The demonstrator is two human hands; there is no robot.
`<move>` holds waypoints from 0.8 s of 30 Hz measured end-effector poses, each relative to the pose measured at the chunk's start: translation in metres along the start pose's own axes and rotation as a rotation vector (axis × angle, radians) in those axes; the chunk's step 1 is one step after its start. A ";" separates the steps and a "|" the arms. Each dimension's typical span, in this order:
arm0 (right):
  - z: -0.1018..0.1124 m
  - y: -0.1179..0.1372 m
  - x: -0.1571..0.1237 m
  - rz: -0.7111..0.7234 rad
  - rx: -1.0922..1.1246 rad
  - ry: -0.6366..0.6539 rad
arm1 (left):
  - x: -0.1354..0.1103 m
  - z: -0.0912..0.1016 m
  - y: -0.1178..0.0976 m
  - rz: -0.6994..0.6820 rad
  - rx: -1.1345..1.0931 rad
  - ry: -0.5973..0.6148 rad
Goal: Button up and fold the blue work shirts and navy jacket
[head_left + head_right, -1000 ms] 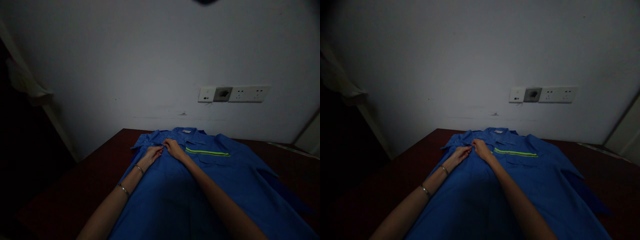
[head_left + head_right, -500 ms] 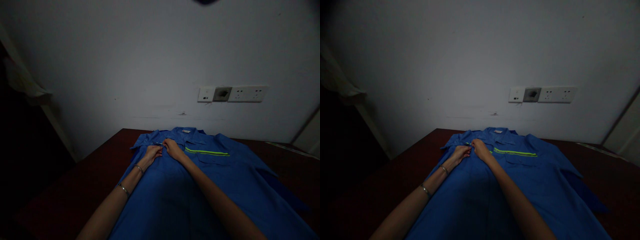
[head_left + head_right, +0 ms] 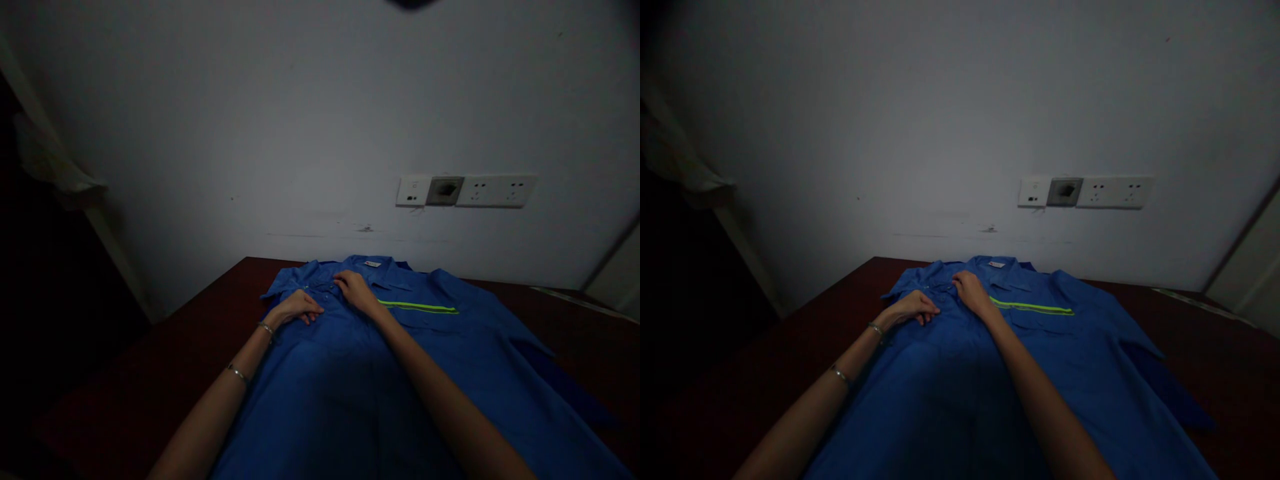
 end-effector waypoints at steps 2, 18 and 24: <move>0.006 0.002 0.005 -0.005 -0.019 -0.008 | -0.008 -0.002 -0.004 0.020 0.035 0.115; 0.152 -0.068 -0.036 -0.337 -0.338 0.245 | -0.026 -0.082 -0.080 -0.212 0.075 0.076; 0.158 -0.121 -0.106 -0.659 -0.202 0.287 | -0.010 -0.149 -0.105 -0.527 0.398 -0.034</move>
Point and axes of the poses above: each hand's wrist, its own x-axis towards the middle knuckle, its own z-axis out of the back of the hand, y = z × x, the point moved 7 cm from there along x, towards the middle knuckle, and after that the axes turned 13 degrees about -y, right-handed, at the moved point
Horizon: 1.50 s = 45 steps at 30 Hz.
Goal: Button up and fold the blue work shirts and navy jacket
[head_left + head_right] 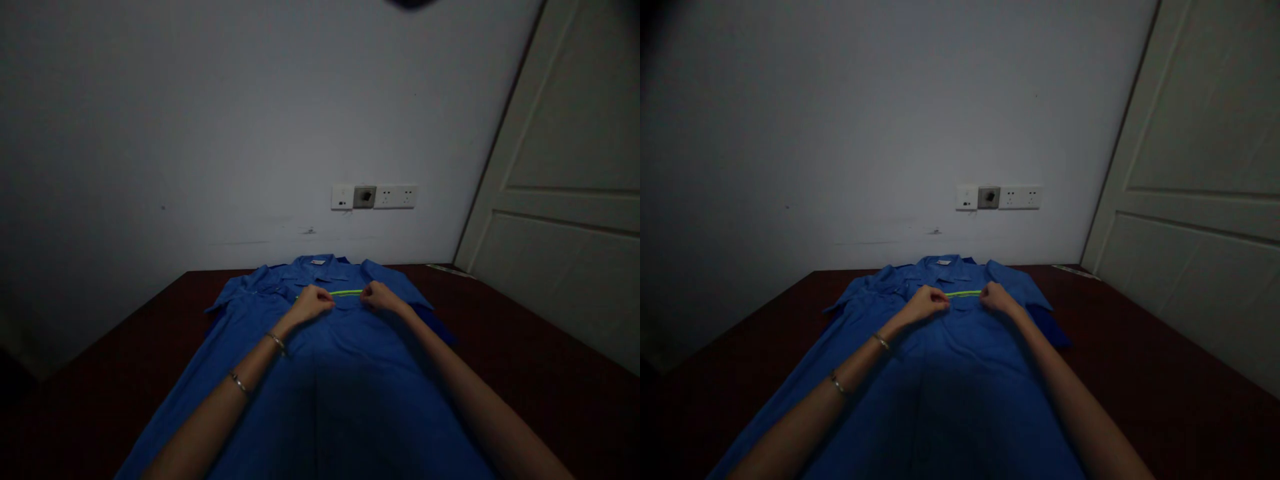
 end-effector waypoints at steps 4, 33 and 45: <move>-0.010 -0.021 -0.002 -0.146 0.175 0.002 | 0.007 -0.035 -0.034 -0.384 0.379 -0.078; -0.019 -0.013 0.002 -0.162 0.167 -0.032 | 0.008 -0.077 -0.024 -0.575 0.476 -0.193; -0.024 -0.015 0.003 -0.145 0.129 -0.039 | 0.007 -0.077 -0.025 -0.580 0.454 -0.193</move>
Point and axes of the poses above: each hand's wrist, its own x-axis towards the middle knuckle, its own z-axis out of the back of the hand, y = z × x, the point moved 7 cm from there along x, towards the middle knuckle, and after that the axes turned 13 degrees about -y, right-handed, at the moved point
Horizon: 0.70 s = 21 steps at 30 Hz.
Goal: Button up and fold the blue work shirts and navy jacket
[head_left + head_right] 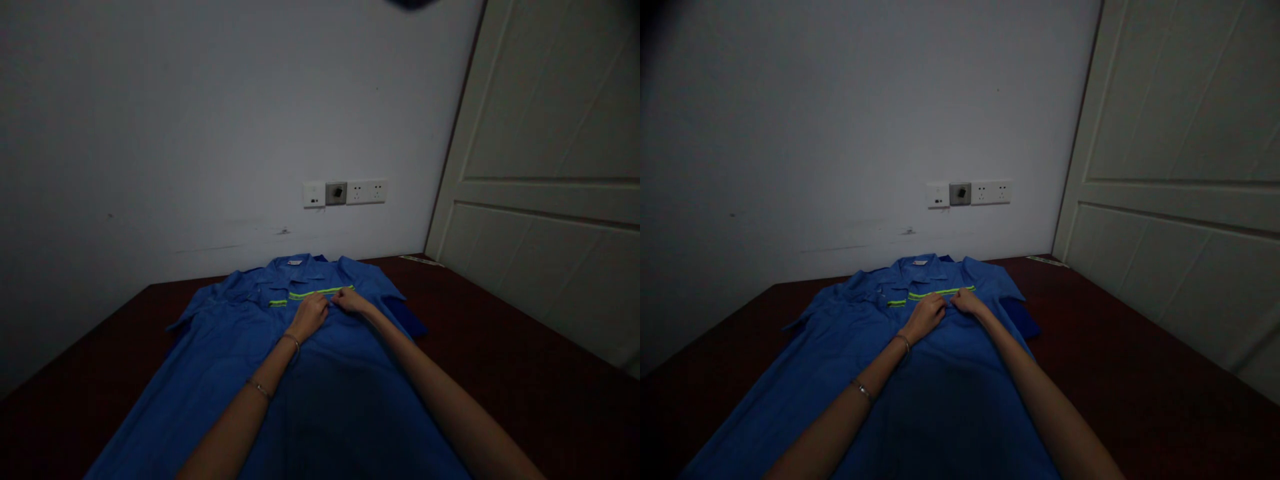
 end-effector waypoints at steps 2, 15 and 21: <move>0.000 0.000 0.000 0.018 0.019 0.008 | 0.000 0.000 0.000 -0.004 -0.004 -0.002; 0.009 0.007 -0.002 0.000 0.132 -0.055 | 0.001 0.002 0.001 0.028 -0.071 -0.022; 0.010 0.004 -0.001 -0.091 0.307 -0.024 | 0.002 0.008 0.001 0.040 -0.056 -0.034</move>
Point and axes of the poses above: each hand's wrist, its own x-axis towards the middle knuckle, its own z-axis out of the back of the hand, y = z × x, the point moved 7 cm from there along x, towards the middle knuckle, and after that the axes turned 13 degrees about -y, right-handed, at the moved point
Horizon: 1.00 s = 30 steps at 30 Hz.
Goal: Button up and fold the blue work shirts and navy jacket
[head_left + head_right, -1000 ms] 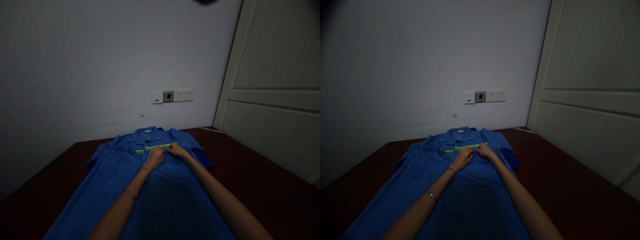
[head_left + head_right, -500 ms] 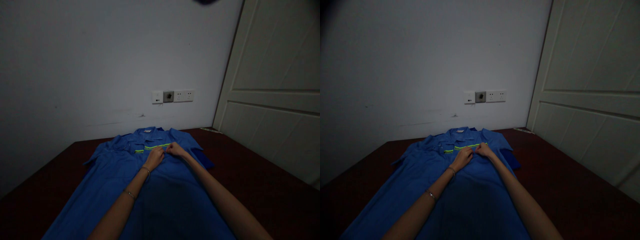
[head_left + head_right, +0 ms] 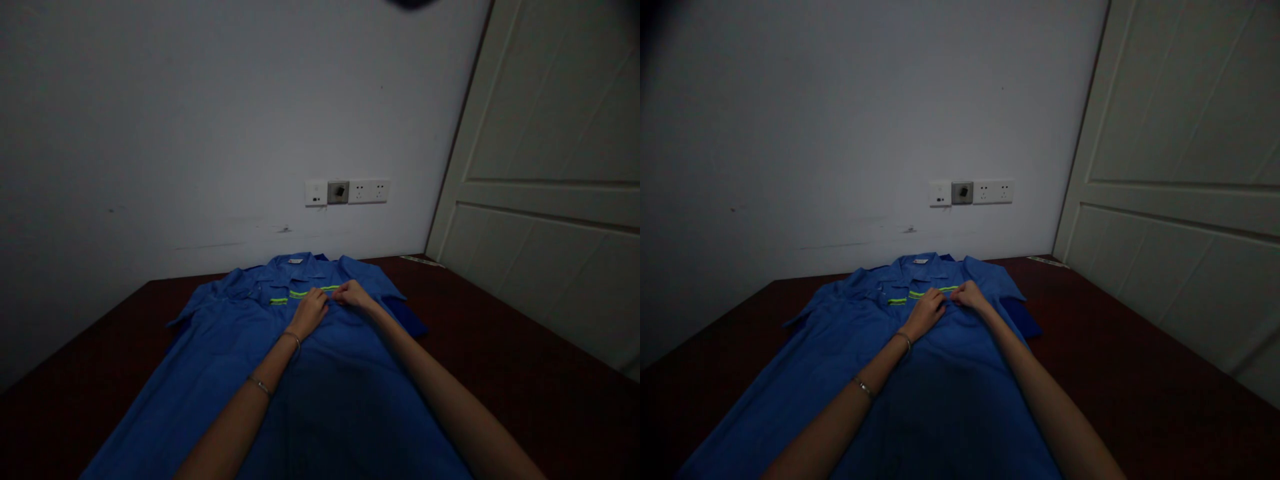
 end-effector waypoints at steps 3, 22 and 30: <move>0.001 0.001 0.001 0.012 -0.017 -0.010 | 0.000 0.001 -0.001 -0.027 0.048 -0.016; 0.010 0.032 -0.009 0.309 -0.415 -0.216 | 0.002 0.005 -0.011 -0.099 0.176 -0.040; 0.002 0.038 -0.012 0.544 -0.290 -0.012 | 0.005 0.015 -0.004 -0.015 0.005 -0.141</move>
Point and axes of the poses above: each hand's wrist, its own x-axis towards the middle knuckle, its own z-axis out of the back of the hand, y = z × x, the point moved 7 cm from there along x, towards the middle knuckle, and after that the axes turned 13 degrees about -y, right-handed, at the moved point
